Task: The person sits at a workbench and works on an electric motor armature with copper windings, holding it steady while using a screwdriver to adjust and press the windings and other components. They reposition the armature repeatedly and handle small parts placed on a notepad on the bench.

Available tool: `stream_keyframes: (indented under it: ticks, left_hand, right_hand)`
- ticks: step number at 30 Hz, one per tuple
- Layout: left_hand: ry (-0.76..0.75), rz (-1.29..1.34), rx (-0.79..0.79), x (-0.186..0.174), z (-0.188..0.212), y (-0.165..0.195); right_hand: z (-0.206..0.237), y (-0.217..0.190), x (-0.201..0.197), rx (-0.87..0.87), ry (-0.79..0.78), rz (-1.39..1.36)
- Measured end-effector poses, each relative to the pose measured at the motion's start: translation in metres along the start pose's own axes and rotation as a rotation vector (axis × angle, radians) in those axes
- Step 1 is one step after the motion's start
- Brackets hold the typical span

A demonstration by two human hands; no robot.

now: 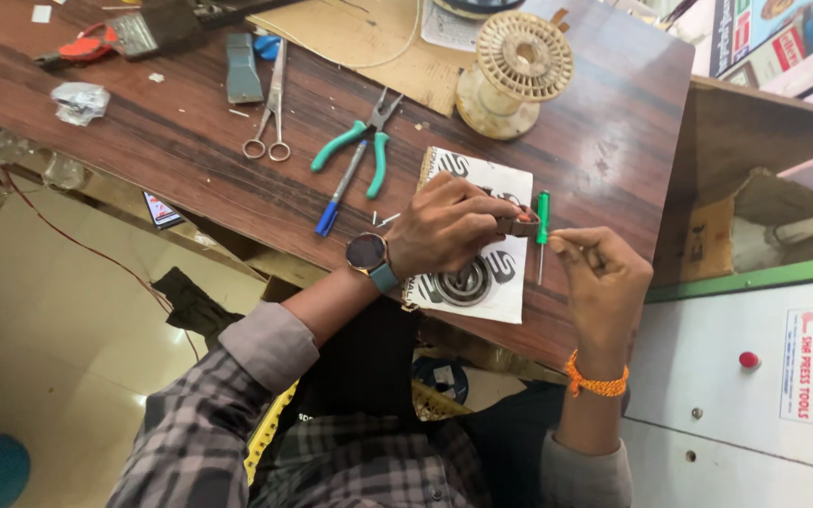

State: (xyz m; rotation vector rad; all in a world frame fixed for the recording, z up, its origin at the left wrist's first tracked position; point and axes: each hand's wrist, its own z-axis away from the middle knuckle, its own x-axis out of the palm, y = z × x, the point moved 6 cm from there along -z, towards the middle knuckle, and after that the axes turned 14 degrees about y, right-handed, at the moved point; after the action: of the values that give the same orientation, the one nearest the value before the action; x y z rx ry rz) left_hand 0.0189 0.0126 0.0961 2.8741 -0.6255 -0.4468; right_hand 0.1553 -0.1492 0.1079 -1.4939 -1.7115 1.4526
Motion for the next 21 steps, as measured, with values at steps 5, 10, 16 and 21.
stream_keyframes:
  ticks: [5, 10, 16, 21]
  left_hand:
    - [-0.031, -0.021, -0.032, 0.004, 0.002, 0.0]
    - [-0.056, -0.114, 0.143, 0.005, -0.001, 0.013]
    - [-0.148, -0.176, 0.219, 0.007, 0.002, 0.021]
    - [-0.108, -0.1, 0.129, 0.008, 0.004, 0.021]
  right_hand:
    - [0.022, 0.005, 0.007, -0.144, -0.056, 0.018]
    - [0.046, 0.003, 0.029, -0.284, -0.023, 0.126]
    - [0.065, 0.008, 0.026, -0.273, -0.066, 0.018]
    - [0.053, 0.003, 0.002, -0.244, 0.025, -0.017]
